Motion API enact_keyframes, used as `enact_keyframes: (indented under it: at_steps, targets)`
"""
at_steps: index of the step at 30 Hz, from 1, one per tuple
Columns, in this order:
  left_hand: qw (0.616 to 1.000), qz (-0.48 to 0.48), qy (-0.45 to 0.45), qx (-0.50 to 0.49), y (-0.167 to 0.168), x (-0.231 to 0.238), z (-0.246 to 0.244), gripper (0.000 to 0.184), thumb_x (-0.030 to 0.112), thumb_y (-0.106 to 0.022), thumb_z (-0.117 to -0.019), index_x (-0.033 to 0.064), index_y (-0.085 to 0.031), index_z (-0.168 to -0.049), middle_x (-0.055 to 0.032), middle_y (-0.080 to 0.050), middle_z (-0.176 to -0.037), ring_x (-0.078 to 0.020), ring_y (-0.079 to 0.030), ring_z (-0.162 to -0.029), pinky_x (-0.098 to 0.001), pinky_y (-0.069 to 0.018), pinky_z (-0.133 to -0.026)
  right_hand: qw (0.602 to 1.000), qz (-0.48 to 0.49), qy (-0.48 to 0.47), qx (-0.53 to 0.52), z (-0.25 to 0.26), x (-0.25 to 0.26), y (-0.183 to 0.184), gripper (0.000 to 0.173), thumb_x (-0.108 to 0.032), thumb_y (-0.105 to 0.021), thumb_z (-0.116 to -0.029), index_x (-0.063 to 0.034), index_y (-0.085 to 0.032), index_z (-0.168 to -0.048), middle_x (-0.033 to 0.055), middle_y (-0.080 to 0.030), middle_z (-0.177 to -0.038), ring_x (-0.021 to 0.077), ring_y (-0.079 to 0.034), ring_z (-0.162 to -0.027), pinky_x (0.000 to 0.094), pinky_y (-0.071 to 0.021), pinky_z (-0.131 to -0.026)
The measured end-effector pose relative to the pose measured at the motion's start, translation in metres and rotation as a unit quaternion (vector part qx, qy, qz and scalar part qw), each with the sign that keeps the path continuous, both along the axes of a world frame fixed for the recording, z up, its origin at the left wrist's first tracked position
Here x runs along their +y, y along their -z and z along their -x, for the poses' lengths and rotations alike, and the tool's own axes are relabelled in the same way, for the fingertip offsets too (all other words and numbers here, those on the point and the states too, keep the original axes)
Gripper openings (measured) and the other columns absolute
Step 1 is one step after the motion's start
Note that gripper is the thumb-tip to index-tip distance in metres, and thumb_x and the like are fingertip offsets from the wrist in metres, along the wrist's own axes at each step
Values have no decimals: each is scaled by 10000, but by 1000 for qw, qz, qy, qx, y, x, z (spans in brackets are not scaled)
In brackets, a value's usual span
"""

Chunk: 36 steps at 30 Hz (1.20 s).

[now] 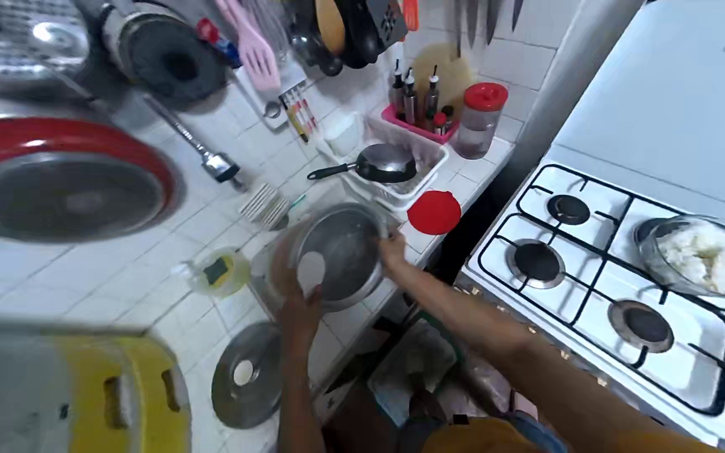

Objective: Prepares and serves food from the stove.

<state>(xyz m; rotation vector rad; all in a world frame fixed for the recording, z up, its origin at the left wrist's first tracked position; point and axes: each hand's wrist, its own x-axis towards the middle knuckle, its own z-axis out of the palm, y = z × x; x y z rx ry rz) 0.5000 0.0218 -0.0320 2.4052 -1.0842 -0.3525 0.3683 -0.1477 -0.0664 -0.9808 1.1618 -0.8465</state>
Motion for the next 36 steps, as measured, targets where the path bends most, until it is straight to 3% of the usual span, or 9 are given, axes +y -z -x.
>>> enact_keyframes:
  at_steps: [6,9,13,15,19,22,26,30,36]
  targets:
    - [987,-155,34,-7,21,-24,-81,722,551,-608,-991,101,-473,-1539,-281,-478,-1521,-538,-413,-1406,-747,-263,-1118,998,-57,-16,38,-124,-6,32,571,-89,-701,-953,21,-466,-1462,274,-584,-1378,365,-592,-1266,501,-481,-1074]
    - [987,-150,55,29,57,-26,-107,690,505,-651,-982,62,-519,-1495,-274,-507,-1496,-512,-443,-1397,-720,-299,-1129,986,-149,-64,42,-139,-5,43,561,-100,-665,-981,30,-441,-1479,277,-536,-1431,374,-554,-1305,516,-464,-1082]
    - [983,-142,78,83,86,-24,-113,582,353,-615,-1038,-30,-511,-1463,-343,-558,-1396,-522,-518,-1323,-678,-374,-1108,960,-204,-189,31,-107,7,65,411,-88,-550,-1031,41,-484,-1416,255,-577,-1304,320,-596,-1105,486,-503,-932]
    - [989,-103,89,54,87,-23,-106,618,321,-613,-1038,-77,-459,-1484,-384,-485,-1450,-556,-459,-1364,-675,-337,-1142,964,-184,-188,-26,-68,14,69,413,-30,-538,-1024,18,-478,-1429,192,-579,-1231,224,-579,-964,400,-503,-838]
    - [994,51,89,-39,96,-36,-73,696,362,-545,-1053,-108,-360,-1531,-377,-364,-1552,-538,-353,-1451,-618,-278,-1204,983,-125,-101,-92,87,24,53,379,-37,-473,-1055,38,-494,-1426,205,-580,-1376,247,-666,-1100,402,-556,-952]
    - [981,136,135,-18,94,-61,-23,679,308,-550,-1059,-120,-325,-1537,-409,-364,-1527,-572,-351,-1431,-614,-286,-1203,988,-89,119,-37,228,35,42,332,-112,-459,-1079,53,-522,-1361,163,-666,-1203,172,-696,-917,330,-587,-825]
    - [959,164,224,51,84,-105,61,630,202,-597,-1029,-117,-366,-1521,-354,-384,-1554,-504,-386,-1448,-578,-315,-1207,900,-26,432,46,391,43,33,395,-154,-379,-1105,81,-435,-1418,203,-615,-1231,195,-662,-948,341,-565,-836]
    - [948,110,281,101,96,-168,131,636,159,-638,-1004,-83,-369,-1527,-319,-544,-1418,-468,-495,-1355,-559,-355,-1173,828,-28,559,7,466,36,15,507,-294,-293,-1132,-30,-235,-1562,220,-407,-1497,283,-572,-1218,391,-514,-969]
    - [920,-16,390,-33,143,-234,188,831,40,-695,-923,17,-241,-1619,-344,-489,-1467,-548,-434,-1380,-675,-328,-1139,847,-82,522,-50,528,7,28,664,-501,-343,-1102,-64,-226,-1589,248,-382,-1541,373,-508,-1315,508,-475,-1035]
